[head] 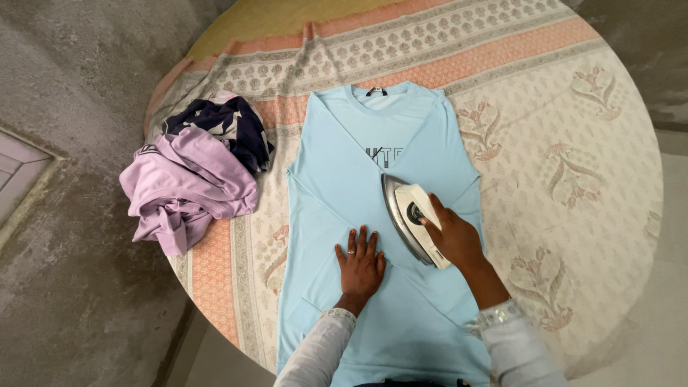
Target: The person irons a light blue long-sleeve shirt on a round table, then folds it. Next, they unfold a purple long-sleeve shirt, smooth it out, and iron it. The person uses an electric iron throughout the process.
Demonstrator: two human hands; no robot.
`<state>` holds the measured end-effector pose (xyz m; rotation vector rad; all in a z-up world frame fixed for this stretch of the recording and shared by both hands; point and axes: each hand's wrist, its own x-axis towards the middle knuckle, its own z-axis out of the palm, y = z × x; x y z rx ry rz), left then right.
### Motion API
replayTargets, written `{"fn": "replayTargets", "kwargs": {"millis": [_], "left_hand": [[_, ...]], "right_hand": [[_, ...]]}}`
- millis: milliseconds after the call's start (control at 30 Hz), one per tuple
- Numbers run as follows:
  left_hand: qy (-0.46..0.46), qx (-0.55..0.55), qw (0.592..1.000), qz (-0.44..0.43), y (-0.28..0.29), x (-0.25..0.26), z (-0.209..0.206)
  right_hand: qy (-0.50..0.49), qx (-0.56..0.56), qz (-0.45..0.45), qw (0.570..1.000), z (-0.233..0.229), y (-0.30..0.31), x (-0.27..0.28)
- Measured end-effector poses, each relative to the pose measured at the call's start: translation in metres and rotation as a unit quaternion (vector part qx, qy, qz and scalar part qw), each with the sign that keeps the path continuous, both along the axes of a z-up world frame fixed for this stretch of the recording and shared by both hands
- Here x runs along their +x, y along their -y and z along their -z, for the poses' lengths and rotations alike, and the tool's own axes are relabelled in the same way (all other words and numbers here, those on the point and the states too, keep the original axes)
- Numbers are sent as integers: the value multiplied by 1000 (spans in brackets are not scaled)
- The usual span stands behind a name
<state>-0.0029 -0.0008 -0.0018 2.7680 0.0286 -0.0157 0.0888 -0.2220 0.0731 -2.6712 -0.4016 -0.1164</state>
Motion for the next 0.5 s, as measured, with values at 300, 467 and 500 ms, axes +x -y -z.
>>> {"fn": "replayTargets", "kwargs": {"millis": [300, 467, 500], "left_hand": [[-38, -4, 999, -4, 1, 2, -7], [-24, -6, 1000, 0, 2, 0, -8], [-20, -5, 1000, 0, 2, 2, -9]], "right_hand": [[32, -34, -37, 998, -2, -20, 42], [4, -22, -26, 999, -4, -34, 53], [2, -22, -24, 999, -6, -34, 48]]}}
